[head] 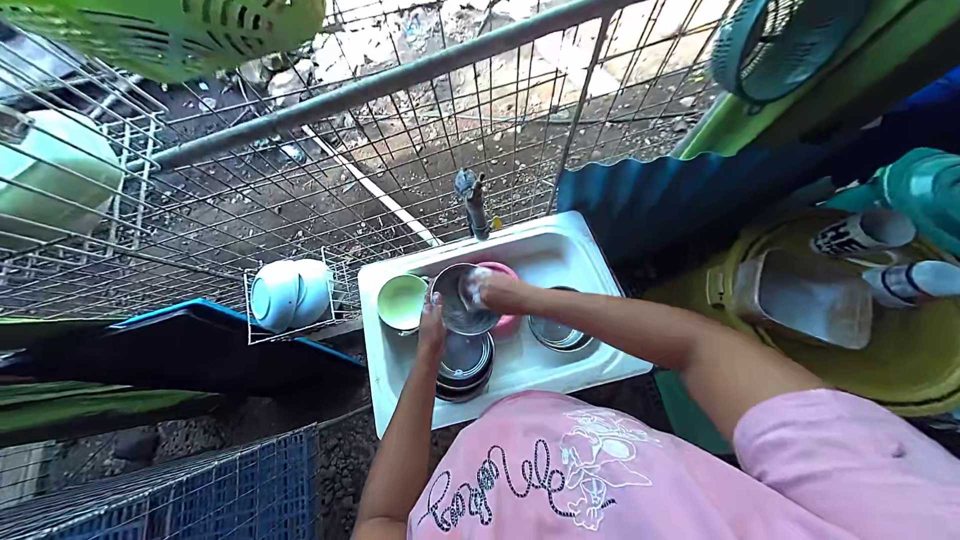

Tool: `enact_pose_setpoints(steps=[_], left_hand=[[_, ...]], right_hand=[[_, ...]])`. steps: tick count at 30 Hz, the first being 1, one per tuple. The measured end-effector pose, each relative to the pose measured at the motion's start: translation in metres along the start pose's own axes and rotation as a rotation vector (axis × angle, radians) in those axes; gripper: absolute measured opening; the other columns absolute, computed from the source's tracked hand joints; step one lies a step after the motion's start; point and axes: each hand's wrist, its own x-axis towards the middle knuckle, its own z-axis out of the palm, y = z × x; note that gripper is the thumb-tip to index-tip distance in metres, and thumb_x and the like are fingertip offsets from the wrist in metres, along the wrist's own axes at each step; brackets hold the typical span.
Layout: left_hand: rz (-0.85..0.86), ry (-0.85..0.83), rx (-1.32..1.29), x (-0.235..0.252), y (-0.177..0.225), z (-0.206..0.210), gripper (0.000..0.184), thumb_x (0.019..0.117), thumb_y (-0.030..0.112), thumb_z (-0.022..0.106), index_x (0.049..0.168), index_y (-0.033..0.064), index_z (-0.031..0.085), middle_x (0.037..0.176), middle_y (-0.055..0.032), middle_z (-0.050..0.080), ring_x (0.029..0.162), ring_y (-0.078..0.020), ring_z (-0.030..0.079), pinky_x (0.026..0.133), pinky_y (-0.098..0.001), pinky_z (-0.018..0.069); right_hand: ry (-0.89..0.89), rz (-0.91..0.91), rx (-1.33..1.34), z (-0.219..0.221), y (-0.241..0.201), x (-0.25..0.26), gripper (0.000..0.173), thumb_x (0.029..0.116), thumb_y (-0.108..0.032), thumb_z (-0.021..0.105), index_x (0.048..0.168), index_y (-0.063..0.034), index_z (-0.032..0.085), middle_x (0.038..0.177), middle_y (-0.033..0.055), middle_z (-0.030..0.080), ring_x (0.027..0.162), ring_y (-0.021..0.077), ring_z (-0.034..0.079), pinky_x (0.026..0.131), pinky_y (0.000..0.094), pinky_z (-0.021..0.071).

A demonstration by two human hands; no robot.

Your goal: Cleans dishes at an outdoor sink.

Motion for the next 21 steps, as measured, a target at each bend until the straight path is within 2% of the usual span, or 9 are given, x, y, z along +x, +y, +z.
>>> enact_pose_setpoints(steps=[1, 3, 6, 8, 11, 15, 17, 20, 21], left_hand=[[-0.049, 0.007, -0.033, -0.001, -0.002, 0.007, 0.053, 0.1126, 0.028, 0.028, 0.161, 0.0063, 0.024, 0.161, -0.0198, 0.034, 0.141, -0.0258, 0.044, 0.111, -0.0447, 0.0431], [-0.080, 0.037, -0.068, 0.002, -0.001, 0.014, 0.052, 0.1136, 0.029, 0.026, 0.161, 0.0062, 0.024, 0.157, -0.0225, 0.039, 0.136, -0.0291, 0.049, 0.106, -0.0465, 0.0469], [0.002, 0.093, -0.021, 0.009, 0.003, -0.010, 0.049, 0.1129, 0.020, 0.028, 0.157, -0.0027, 0.029, 0.159, -0.0242, 0.036, 0.143, -0.0268, 0.042, 0.117, -0.0414, 0.0356], [0.041, 0.124, 0.040, 0.008, 0.001, -0.028, 0.048, 0.1121, 0.017, 0.029, 0.155, -0.0060, 0.032, 0.160, -0.0249, 0.034, 0.147, -0.0259, 0.037, 0.120, -0.0394, 0.0306], [0.113, 0.222, 0.158, 0.014, -0.008, -0.042, 0.048, 0.1115, 0.015, 0.032, 0.153, -0.0097, 0.033, 0.159, -0.0280, 0.035, 0.149, -0.0288, 0.036, 0.122, -0.0399, 0.0282], [0.130, 0.427, 0.184, 0.035, -0.025, -0.077, 0.051, 0.1125, 0.017, 0.030, 0.158, -0.0065, 0.024, 0.163, -0.0264, 0.029, 0.152, -0.0289, 0.031, 0.124, -0.0385, 0.0242], [0.059, 0.489, 0.186, 0.045, -0.035, -0.092, 0.055, 0.1125, 0.020, 0.036, 0.160, -0.0014, 0.021, 0.164, -0.0238, 0.027, 0.152, -0.0286, 0.030, 0.124, -0.0416, 0.0249], [0.003, 0.486, 0.185, 0.053, -0.048, -0.105, 0.060, 0.1089, 0.017, 0.048, 0.161, 0.0018, 0.023, 0.164, -0.0226, 0.029, 0.151, -0.0302, 0.033, 0.121, -0.0458, 0.0302], [-0.001, 0.465, 0.175, 0.052, -0.050, -0.106, 0.059, 0.1077, 0.015, 0.049, 0.160, 0.0009, 0.025, 0.162, -0.0235, 0.031, 0.149, -0.0309, 0.036, 0.120, -0.0460, 0.0324]], right_hand=[[0.074, 0.023, -0.032, 0.004, 0.002, 0.008, 0.015, 0.0921, 0.005, 0.061, 0.101, 0.0097, 0.072, 0.113, 0.0262, 0.071, 0.117, 0.0429, 0.065, 0.103, 0.0570, 0.0496], [0.113, 0.143, 0.177, 0.017, -0.012, 0.025, 0.016, 0.0919, 0.001, 0.062, 0.102, 0.0090, 0.072, 0.111, 0.0266, 0.071, 0.115, 0.0417, 0.064, 0.106, 0.0562, 0.0467], [-0.003, 0.079, 0.426, 0.026, -0.037, 0.025, 0.016, 0.0885, 0.005, 0.063, 0.100, 0.0088, 0.074, 0.110, 0.0272, 0.072, 0.110, 0.0422, 0.067, 0.101, 0.0593, 0.0482], [-0.163, 0.044, 0.320, 0.013, -0.038, 0.023, 0.023, 0.0926, 0.002, 0.064, 0.113, 0.0055, 0.073, 0.121, 0.0262, 0.069, 0.120, 0.0434, 0.063, 0.106, 0.0617, 0.0438], [-0.026, 0.334, 0.271, -0.010, -0.025, 0.021, 0.036, 0.1031, -0.028, 0.060, 0.116, 0.0035, 0.072, 0.115, 0.0256, 0.071, 0.115, 0.0428, 0.066, 0.099, 0.0636, 0.0484], [0.163, 0.730, 0.311, 0.016, 0.026, 0.026, 0.046, 0.1052, -0.040, 0.053, 0.112, 0.0012, 0.073, 0.113, 0.0249, 0.072, 0.113, 0.0423, 0.067, 0.096, 0.0635, 0.0502], [0.066, 0.760, 0.286, 0.055, 0.047, 0.029, 0.042, 0.1056, -0.032, 0.053, 0.122, 0.0040, 0.067, 0.127, 0.0266, 0.066, 0.125, 0.0431, 0.060, 0.104, 0.0625, 0.0459], [-0.222, 0.804, 0.281, 0.100, 0.051, 0.022, 0.050, 0.0976, -0.013, 0.061, 0.139, 0.0124, 0.053, 0.151, 0.0351, 0.043, 0.144, 0.0525, 0.036, 0.114, 0.0734, 0.0284], [-0.284, 0.803, 0.266, 0.104, 0.048, 0.019, 0.047, 0.0969, -0.013, 0.062, 0.136, 0.0135, 0.055, 0.150, 0.0351, 0.045, 0.143, 0.0525, 0.039, 0.112, 0.0721, 0.0324]])
